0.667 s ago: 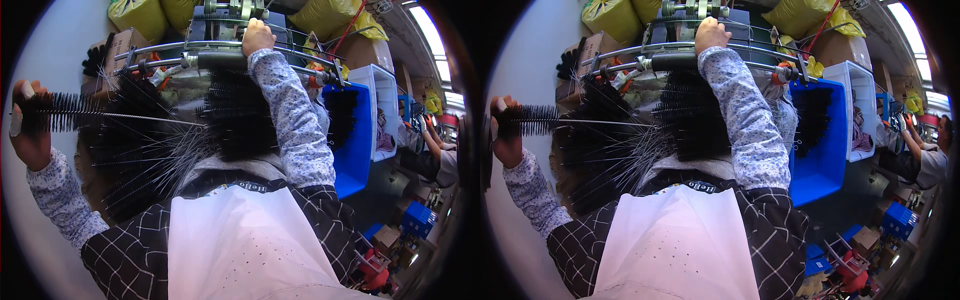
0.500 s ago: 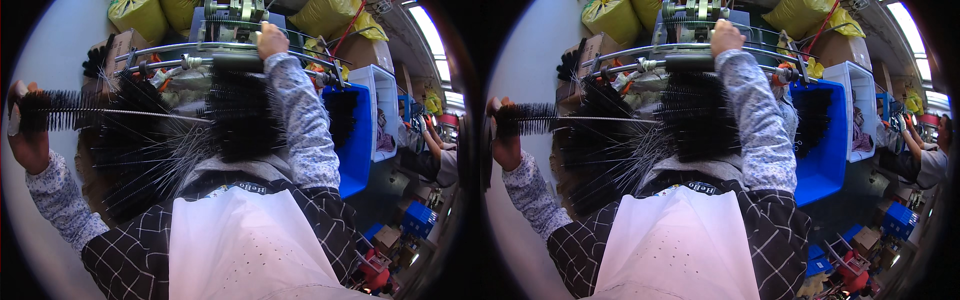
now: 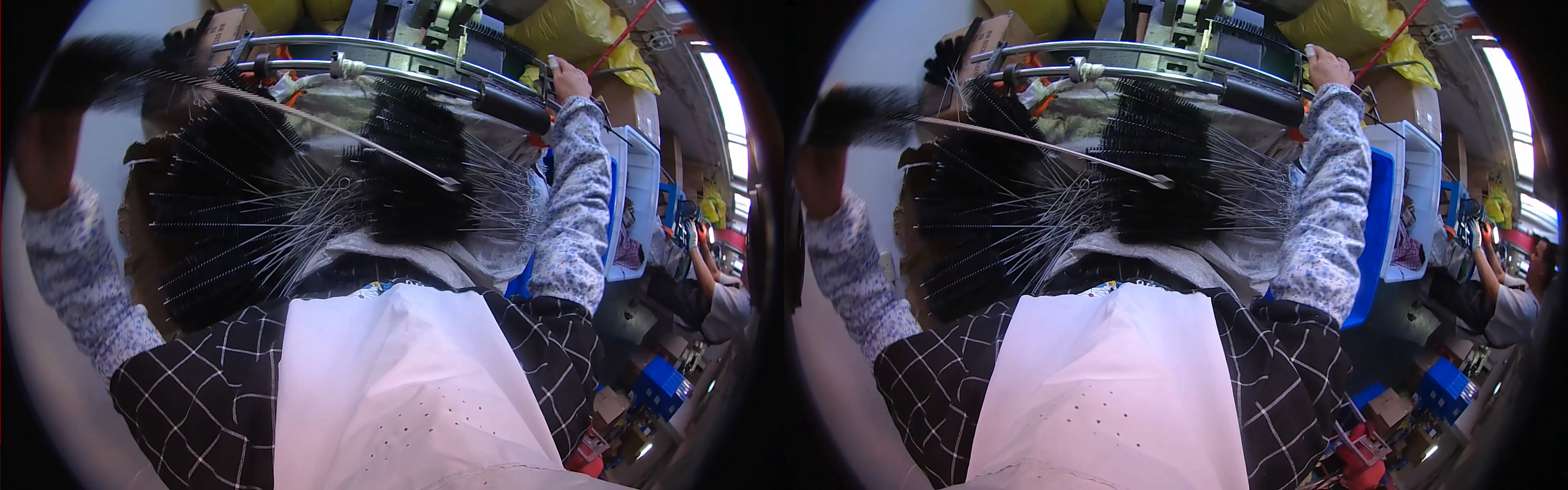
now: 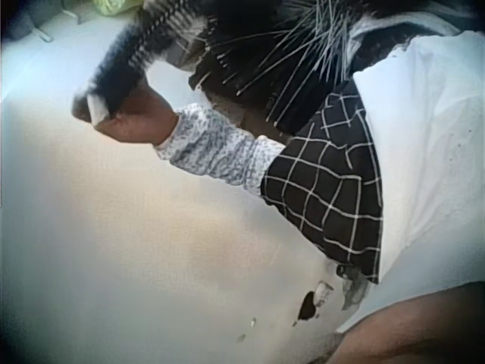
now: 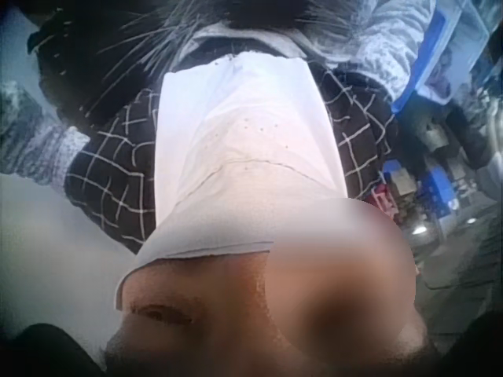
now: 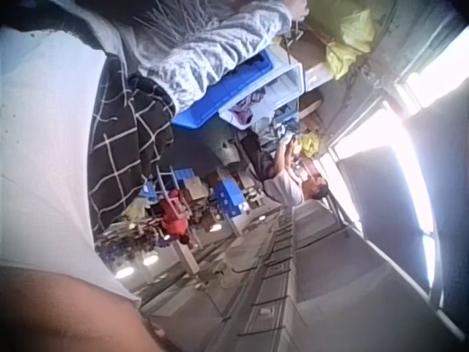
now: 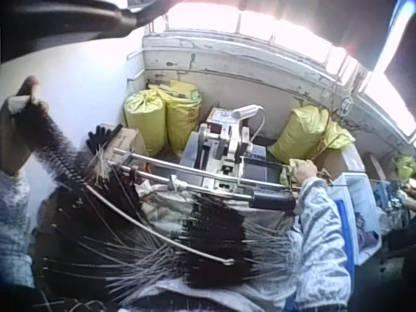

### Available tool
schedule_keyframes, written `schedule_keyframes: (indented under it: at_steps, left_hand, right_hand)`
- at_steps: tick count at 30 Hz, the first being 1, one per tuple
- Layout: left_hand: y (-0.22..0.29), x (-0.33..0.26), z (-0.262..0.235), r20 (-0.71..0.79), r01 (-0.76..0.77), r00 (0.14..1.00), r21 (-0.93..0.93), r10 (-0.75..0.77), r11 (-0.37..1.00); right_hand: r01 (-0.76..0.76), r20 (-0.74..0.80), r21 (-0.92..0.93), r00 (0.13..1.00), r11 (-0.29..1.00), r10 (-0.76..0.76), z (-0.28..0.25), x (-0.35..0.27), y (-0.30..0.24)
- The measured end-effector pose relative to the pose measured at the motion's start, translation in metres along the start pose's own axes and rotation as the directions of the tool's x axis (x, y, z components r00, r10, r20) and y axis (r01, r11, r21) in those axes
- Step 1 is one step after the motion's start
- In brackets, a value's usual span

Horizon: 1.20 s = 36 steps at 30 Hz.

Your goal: The recorder is assembling large industrial-style cylindrical brushes using a specialized machine and metal wire.

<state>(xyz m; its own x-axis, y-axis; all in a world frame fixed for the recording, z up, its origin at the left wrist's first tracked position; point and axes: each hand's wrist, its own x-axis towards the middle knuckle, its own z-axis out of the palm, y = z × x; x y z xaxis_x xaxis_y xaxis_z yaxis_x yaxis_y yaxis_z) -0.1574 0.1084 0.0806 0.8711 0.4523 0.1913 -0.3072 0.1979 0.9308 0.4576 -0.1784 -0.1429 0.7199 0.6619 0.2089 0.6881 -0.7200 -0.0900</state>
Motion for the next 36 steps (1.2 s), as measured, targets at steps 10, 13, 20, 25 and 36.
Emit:
schedule_keyframes:
  at_steps: [10,13,20,25,36]
  left_hand:
    - [-0.118,0.079,0.123,0.21,0.132,0.943,0.475,-0.257,0.87]
    - [-0.138,0.087,0.133,0.315,0.037,0.927,0.464,-0.204,0.885]
    - [-0.137,0.085,0.138,0.26,0.107,0.943,0.352,-0.207,0.93]
    - [-0.158,0.094,0.182,0.275,-0.138,0.961,0.578,-0.032,0.804]
    - [-0.084,-0.039,0.088,-0.432,0.357,0.477,0.891,-0.766,-0.28]
  right_hand:
    - [0.206,0.378,0.337,0.864,0.919,-0.332,-0.115,-0.068,-0.029]
    - [0.124,0.39,0.402,0.873,0.907,-0.292,-0.084,-0.061,0.002]
    - [-0.018,0.503,0.798,0.569,0.602,-0.65,-0.118,-0.085,-0.001]
    - [0.051,0.254,0.947,0.483,0.316,-0.838,-0.133,-0.127,-0.124]
    - [0.269,-0.081,0.009,0.96,0.963,-0.267,-0.042,-0.076,-0.095]
